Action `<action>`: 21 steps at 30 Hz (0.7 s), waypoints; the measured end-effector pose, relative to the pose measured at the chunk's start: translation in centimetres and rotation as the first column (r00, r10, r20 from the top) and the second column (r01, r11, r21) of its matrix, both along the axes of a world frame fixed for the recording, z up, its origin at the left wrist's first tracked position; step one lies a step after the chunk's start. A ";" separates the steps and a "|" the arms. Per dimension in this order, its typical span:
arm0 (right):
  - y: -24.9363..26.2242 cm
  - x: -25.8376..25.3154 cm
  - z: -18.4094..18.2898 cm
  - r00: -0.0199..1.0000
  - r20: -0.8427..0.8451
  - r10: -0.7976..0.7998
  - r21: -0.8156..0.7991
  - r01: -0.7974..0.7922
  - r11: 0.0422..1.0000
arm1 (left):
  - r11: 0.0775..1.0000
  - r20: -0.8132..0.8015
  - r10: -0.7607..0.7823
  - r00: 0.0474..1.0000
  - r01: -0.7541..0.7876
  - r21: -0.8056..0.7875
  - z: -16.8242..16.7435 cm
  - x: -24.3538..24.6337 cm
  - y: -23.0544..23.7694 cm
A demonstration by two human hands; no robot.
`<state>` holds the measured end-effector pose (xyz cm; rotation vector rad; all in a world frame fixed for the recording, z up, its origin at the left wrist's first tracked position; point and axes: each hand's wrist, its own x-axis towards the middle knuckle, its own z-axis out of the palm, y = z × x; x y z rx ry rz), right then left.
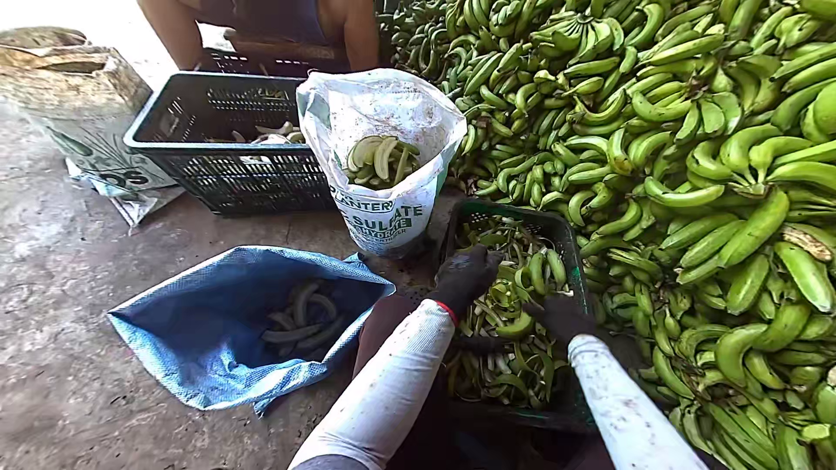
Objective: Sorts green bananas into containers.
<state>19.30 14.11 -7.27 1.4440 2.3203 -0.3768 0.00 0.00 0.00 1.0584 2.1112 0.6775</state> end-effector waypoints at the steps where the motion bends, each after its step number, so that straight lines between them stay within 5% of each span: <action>1: -0.6 0.7 -1.9 1.000 0.018 -0.014 -0.020 0.014 1.000 | 1.000 -0.001 -0.010 1.000 0.010 0.024 0.0 0.2 0.2; 9: -4.1 1.4 -6.1 0.953 -0.229 -0.199 0.106 0.227 0.968 | 0.951 0.003 -0.013 1.000 0.012 0.310 -1.2 2.9 0.5; 14: -6.8 2.8 -7.4 0.862 -0.507 0.005 0.263 0.149 0.953 | 0.892 0.070 -0.057 0.996 0.020 0.452 -2.0 5.6 0.1; 17: -5.9 3.0 -5.8 0.661 -0.746 -0.080 0.058 0.184 0.981 | 0.853 0.090 -0.134 0.987 0.069 0.518 -2.3 6.7 -0.1; 21: -4.3 3.8 1.5 0.420 -0.851 -0.314 -0.210 0.275 0.938 | 0.780 0.078 -0.255 0.964 0.157 0.606 -3.2 8.2 -0.8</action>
